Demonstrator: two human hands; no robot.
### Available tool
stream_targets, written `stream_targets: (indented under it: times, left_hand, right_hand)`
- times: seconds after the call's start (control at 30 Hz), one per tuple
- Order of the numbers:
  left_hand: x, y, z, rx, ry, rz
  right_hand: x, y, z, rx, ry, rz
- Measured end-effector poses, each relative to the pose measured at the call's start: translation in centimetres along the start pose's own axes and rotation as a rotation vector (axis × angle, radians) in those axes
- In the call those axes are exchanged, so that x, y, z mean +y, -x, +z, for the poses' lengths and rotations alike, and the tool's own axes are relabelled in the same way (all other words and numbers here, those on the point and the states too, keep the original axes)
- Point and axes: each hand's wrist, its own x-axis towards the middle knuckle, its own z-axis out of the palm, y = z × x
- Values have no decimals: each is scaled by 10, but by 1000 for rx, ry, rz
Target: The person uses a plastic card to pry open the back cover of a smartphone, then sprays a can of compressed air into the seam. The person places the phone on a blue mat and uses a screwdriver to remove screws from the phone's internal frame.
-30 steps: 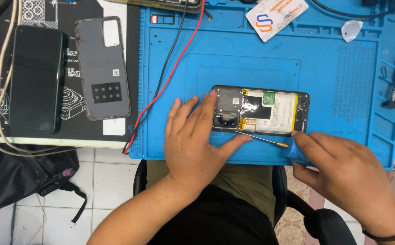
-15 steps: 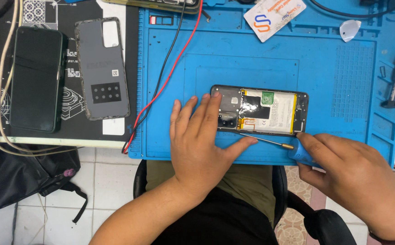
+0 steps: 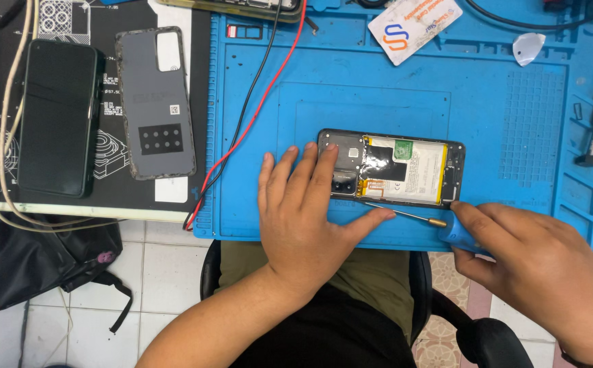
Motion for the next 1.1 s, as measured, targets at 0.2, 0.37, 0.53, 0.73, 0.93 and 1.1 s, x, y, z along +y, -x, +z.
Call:
stream_targets:
  times: [0.2,0.37,0.53,0.73,0.93,1.1]
  left_hand:
    - [0,0,0,6,-9,1]
    - [3,-1,0,11,-15,-5]
    - [3,-2,-1,13,-12,-5]
    - [2,0,-6,8,77,-43]
    - [-3,2,-10,-49,132,-56]
    - [-4,2,-10,-44,146,-64]
  right_hand:
    - [-1,0,0,6,9,4]
    - [-2,-1,1,33,-20,-19]
    - [-3,-4,1,6,-5,-25]
    - [-14,-10,0,37,-96,-52]
    - [-29,-16,1,73,-137,-74]
    - [-31,-20,-2,-25,-115,-34]
